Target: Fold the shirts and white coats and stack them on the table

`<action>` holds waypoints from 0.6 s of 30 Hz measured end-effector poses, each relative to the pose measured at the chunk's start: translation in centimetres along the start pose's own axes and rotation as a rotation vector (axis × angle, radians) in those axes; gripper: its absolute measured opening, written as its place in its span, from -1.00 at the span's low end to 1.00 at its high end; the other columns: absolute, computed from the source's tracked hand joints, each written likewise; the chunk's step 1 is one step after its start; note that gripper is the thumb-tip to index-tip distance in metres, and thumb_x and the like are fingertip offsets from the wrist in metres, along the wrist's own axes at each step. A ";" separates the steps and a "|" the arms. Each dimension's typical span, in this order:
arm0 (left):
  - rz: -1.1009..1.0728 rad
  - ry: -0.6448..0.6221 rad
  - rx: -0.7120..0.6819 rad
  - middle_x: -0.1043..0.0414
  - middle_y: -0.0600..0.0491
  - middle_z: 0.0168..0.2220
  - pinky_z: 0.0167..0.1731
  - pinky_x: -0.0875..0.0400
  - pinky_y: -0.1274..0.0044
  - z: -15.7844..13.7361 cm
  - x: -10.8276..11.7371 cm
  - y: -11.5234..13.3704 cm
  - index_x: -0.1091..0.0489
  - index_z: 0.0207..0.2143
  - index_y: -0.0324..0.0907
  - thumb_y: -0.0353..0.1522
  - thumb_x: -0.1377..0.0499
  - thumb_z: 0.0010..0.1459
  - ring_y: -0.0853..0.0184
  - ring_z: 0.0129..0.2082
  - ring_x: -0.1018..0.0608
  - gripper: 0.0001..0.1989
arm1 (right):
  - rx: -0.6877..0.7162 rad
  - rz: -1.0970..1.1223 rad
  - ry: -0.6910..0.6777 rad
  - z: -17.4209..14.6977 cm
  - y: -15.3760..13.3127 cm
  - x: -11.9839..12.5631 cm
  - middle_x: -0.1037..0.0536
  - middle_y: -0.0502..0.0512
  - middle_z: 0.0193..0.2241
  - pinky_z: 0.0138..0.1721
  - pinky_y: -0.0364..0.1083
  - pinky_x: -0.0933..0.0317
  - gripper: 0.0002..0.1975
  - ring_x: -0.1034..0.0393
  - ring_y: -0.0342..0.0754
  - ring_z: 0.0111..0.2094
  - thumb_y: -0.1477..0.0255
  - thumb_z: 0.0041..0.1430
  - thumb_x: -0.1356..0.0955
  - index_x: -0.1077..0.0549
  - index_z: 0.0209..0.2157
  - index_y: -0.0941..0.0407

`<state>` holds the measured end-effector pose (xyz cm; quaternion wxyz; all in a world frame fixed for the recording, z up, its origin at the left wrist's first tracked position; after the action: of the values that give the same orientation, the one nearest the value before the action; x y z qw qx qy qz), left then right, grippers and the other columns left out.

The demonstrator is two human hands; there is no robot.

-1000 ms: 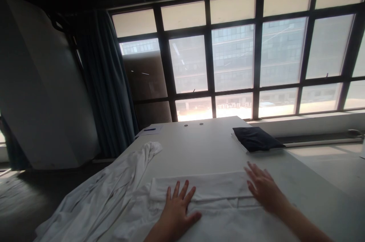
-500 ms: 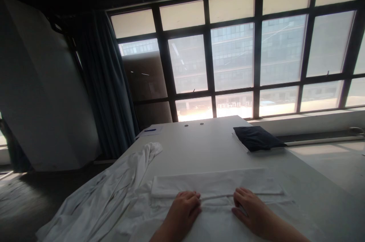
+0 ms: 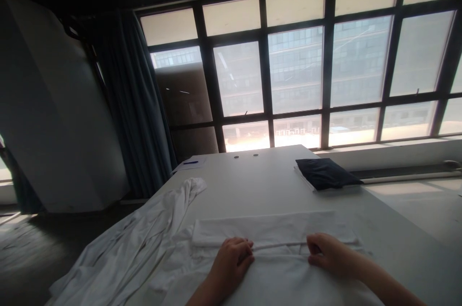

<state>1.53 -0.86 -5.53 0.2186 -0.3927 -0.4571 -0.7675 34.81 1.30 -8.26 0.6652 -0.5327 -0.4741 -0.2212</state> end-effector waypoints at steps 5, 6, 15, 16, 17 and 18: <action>0.015 0.026 -0.023 -0.60 0.06 -0.12 0.05 -0.30 0.41 0.0 -0.2 0.0 -0.55 -0.22 -0.02 -0.39 -0.25 0.17 0.22 -0.05 -0.56 -0.86 | 0.029 0.052 -0.021 0.1 0.2 0.3 -0.52 -0.01 -0.38 -0.30 -0.13 -0.13 -0.89 -0.35 -0.07 -0.34 0.37 0.04 -0.36 -0.45 -0.36 0.09; 0.027 0.031 -0.031 -0.60 0.06 -0.11 0.06 -0.30 0.39 0.0 -0.2 0.0 -0.55 -0.17 0.00 -0.40 -0.24 0.17 0.22 -0.05 -0.56 -0.81 | 0.034 0.038 -0.018 0.0 0.1 0.5 -0.52 -0.01 -0.39 -0.31 -0.13 -0.13 -0.90 -0.35 -0.08 -0.35 0.39 0.04 -0.34 -0.45 -0.37 0.09; 0.126 0.026 -0.064 -0.55 0.04 -0.11 0.06 -0.33 0.35 0.0 -0.3 0.8 -0.56 -0.09 0.06 -0.37 -0.21 0.21 0.22 -0.07 -0.54 -0.76 | 0.133 -0.155 0.242 0.2 -5.1 -2.5 -0.44 0.20 0.17 0.26 0.10 -0.04 -0.56 -0.26 0.13 0.21 0.43 0.17 -0.28 -0.45 0.10 0.07; 0.137 0.016 -0.057 -0.55 0.03 -0.09 0.10 -0.31 0.33 0.0 -0.4 0.7 -0.56 -0.09 0.06 -0.36 -0.21 0.23 0.21 -0.04 -0.53 -0.77 | 0.152 -0.152 0.210 0.4 -5.6 -3.4 -0.34 0.21 0.27 0.32 0.13 0.05 -0.50 -0.17 0.15 0.29 0.35 0.26 -0.26 -0.36 0.22 0.08; 0.153 0.000 -0.045 -0.54 0.02 -0.04 0.15 -0.28 0.28 0.0 -0.4 0.5 -0.56 -0.08 0.06 -0.33 -0.20 0.24 0.19 0.01 -0.52 -0.77 | 0.174 -0.149 0.167 0.7 -5.7 -4.2 -0.24 0.20 0.34 0.36 0.14 0.12 -0.44 -0.07 0.15 0.34 0.26 0.33 -0.23 -0.26 0.31 0.09; 0.173 -0.022 -0.029 -0.52 0.01 0.02 0.21 -0.23 0.22 0.0 -0.5 0.2 -0.55 -0.05 0.08 -0.31 -0.19 0.26 0.15 0.08 -0.50 -0.76 | 0.192 -0.148 0.125 0.9 -5.7 -4.9 -0.15 0.17 0.38 0.38 0.16 0.18 -0.40 0.00 0.14 0.38 0.19 0.37 -0.19 -0.16 0.37 0.08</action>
<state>1.97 -1.01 -5.87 0.2735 -0.4423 -0.4126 -0.7479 27.73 -0.81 -9.67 0.7232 -0.4154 -0.4888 -0.2558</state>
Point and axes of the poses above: each hand's wrist, its own z-axis towards the middle knuckle, its own x-axis out of the back of the hand, y = z × x, the point moved 4 cm from there along z, towards the middle knuckle
